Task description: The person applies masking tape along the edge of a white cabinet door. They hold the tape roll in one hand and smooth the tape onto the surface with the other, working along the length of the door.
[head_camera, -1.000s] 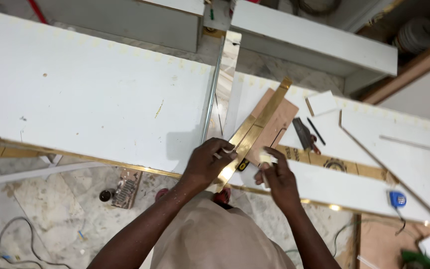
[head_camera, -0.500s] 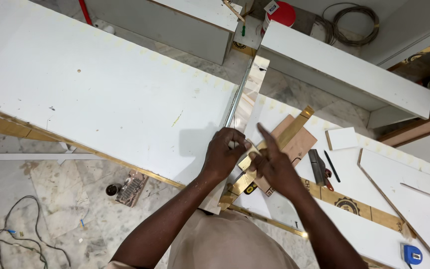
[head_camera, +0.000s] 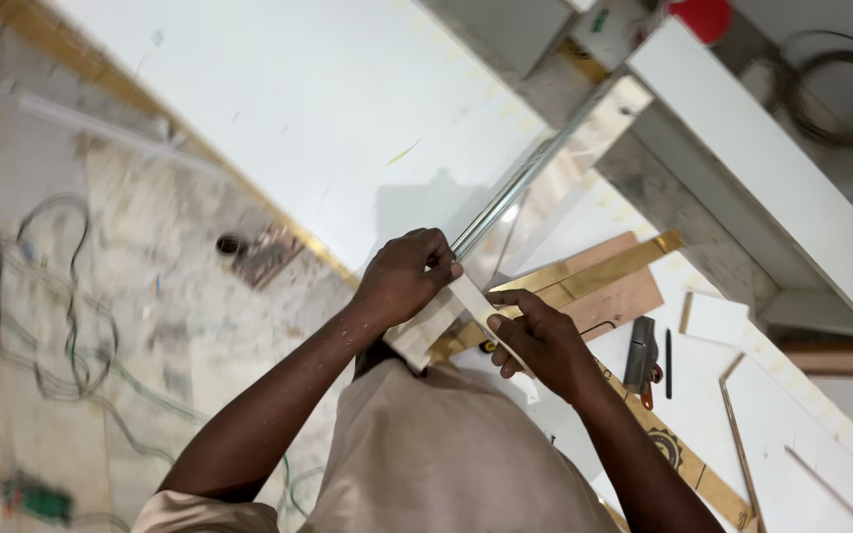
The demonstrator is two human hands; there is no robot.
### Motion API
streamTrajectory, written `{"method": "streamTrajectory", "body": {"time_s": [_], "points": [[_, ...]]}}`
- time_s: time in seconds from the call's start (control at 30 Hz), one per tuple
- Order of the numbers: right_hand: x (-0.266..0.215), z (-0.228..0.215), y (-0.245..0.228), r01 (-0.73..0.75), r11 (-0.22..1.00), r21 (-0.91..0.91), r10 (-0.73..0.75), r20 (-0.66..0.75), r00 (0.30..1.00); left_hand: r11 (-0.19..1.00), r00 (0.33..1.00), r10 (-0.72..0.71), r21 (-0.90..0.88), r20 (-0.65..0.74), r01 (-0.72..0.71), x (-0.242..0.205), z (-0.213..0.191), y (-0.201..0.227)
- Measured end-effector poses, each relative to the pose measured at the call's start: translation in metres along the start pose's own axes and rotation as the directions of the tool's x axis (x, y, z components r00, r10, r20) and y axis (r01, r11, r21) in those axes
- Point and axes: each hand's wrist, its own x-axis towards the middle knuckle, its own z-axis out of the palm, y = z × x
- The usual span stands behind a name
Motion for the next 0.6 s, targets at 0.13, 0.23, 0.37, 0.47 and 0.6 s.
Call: {"method": "streamTrajectory", "body": {"time_s": [0.13, 0.23, 0.37, 0.47, 0.6], "points": [[0.002, 0.025, 0.014, -0.014, 0.996, -0.086, 0.023, 0.104, 0.994, 0.993, 0.989, -0.106, 0.036, -0.099, 0.110, -0.046, 0.002, -0.010], [0.008, 0.035, 0.022, -0.007, 0.996, -0.090, 0.019, 0.133, 0.991, 0.969, 0.965, -0.224, 0.077, -0.134, 0.236, -0.058, 0.008, -0.022], [0.007, 0.041, 0.028, 0.074, 0.997, -0.035, -0.069, 0.130, 0.989, 0.995, 0.970, -0.080, 0.035, -0.230, 0.091, -0.061, 0.019, -0.041], [0.004, 0.044, 0.029, 0.083, 0.996, -0.028, -0.079, 0.127, 0.989, 0.998, 0.958, -0.017, 0.048, -0.287, 0.033, -0.064, 0.023, -0.050], [0.007, 0.046, 0.028, 0.112, 0.988, -0.111, -0.100, 0.106, 0.989, 0.995, 0.958, -0.066, 0.053, -0.277, 0.084, -0.059, 0.020, -0.054]]}}
